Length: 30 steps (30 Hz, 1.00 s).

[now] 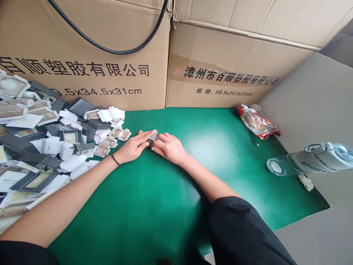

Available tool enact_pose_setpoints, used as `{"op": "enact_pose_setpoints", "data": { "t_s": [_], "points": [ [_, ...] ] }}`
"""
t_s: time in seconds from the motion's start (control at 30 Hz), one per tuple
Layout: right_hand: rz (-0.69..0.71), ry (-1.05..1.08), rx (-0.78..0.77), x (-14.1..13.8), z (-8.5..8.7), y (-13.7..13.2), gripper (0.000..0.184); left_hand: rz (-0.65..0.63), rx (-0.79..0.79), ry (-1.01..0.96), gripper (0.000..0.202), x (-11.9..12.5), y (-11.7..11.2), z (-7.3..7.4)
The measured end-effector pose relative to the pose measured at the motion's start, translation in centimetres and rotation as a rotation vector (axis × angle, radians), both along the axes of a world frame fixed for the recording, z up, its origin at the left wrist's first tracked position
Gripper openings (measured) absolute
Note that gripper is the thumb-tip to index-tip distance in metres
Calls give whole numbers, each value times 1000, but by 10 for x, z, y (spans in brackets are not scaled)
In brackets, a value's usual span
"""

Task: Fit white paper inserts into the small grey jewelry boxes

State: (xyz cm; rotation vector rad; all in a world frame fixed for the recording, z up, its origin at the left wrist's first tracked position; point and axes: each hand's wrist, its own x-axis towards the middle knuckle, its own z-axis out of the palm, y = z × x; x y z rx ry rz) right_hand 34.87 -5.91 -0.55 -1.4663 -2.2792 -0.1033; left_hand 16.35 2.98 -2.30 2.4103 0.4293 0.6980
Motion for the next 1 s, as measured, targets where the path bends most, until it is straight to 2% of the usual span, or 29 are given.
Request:
{"op": "enact_pose_setpoints", "data": {
  "t_s": [0.2, 0.43, 0.6, 0.83, 1.0],
  "points": [
    [60, -57, 73, 5, -5, 3, 30, -5, 6, -7, 46, 0, -1, 2],
    [121, 41, 153, 8, -12, 0, 22, -6, -8, 8, 47, 0, 0, 3],
    [105, 130, 81, 6, -9, 0, 19, -7, -8, 2, 46, -1, 0, 2],
    [127, 134, -26, 5, -8, 3, 20, -12, -7, -8, 46, -1, 1, 0],
    [134, 186, -33, 5, -12, 8, 20, -13, -1, -12, 46, 0, 1, -1]
  ]
}}
